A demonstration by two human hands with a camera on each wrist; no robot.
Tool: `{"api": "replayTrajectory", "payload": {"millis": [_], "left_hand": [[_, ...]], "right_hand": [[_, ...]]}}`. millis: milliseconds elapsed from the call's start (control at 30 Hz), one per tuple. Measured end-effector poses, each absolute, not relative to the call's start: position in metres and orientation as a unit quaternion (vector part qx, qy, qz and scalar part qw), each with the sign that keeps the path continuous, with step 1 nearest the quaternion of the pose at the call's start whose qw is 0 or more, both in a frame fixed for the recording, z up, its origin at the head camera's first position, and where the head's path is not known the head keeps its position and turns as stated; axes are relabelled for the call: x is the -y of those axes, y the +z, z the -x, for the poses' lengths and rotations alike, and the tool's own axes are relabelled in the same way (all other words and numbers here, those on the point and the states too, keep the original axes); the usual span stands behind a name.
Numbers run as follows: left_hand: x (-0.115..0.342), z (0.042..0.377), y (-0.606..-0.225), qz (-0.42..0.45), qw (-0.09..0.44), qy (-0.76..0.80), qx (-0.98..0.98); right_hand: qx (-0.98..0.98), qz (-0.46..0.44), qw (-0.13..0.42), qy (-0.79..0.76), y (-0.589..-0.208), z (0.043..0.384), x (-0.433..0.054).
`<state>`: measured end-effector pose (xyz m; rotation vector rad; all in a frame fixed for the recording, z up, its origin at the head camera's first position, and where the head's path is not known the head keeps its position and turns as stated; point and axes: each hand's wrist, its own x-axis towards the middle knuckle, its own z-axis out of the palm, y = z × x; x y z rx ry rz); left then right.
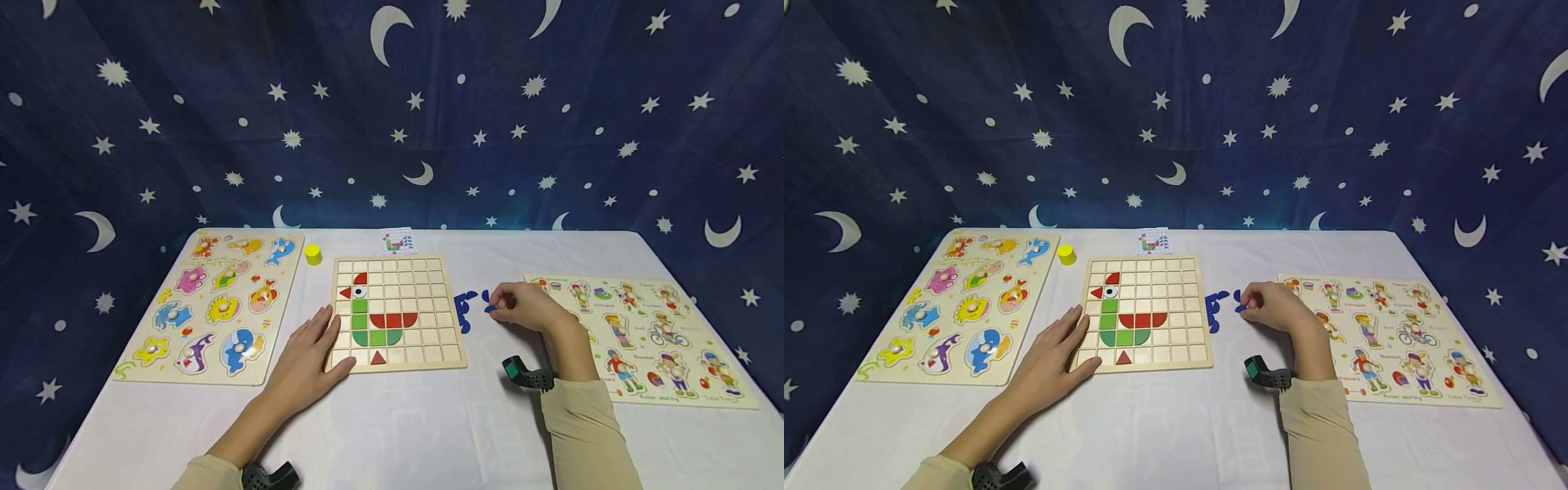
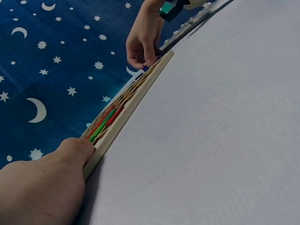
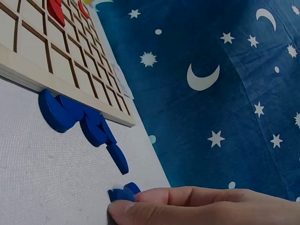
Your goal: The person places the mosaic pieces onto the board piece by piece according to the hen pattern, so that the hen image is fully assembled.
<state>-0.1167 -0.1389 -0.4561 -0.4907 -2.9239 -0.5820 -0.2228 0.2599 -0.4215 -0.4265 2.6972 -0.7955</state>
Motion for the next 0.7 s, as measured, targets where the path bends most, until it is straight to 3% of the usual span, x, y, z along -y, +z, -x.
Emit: {"api": "replayTrajectory", "payload": {"millis": [333, 700], "left_hand": [[0.14, 0.116, -0.459, 0.162, 0.063, -0.193, 0.966], [0.14, 0.116, -0.46, 0.162, 0.063, -0.192, 0.966]], "right_hand": [[-0.932, 0.175, 0.122, -0.294, -0.421, 0.224, -0.25], [-0.911, 0.13, 0.055, -0.388, -0.423, 0.221, -0.187]]}}
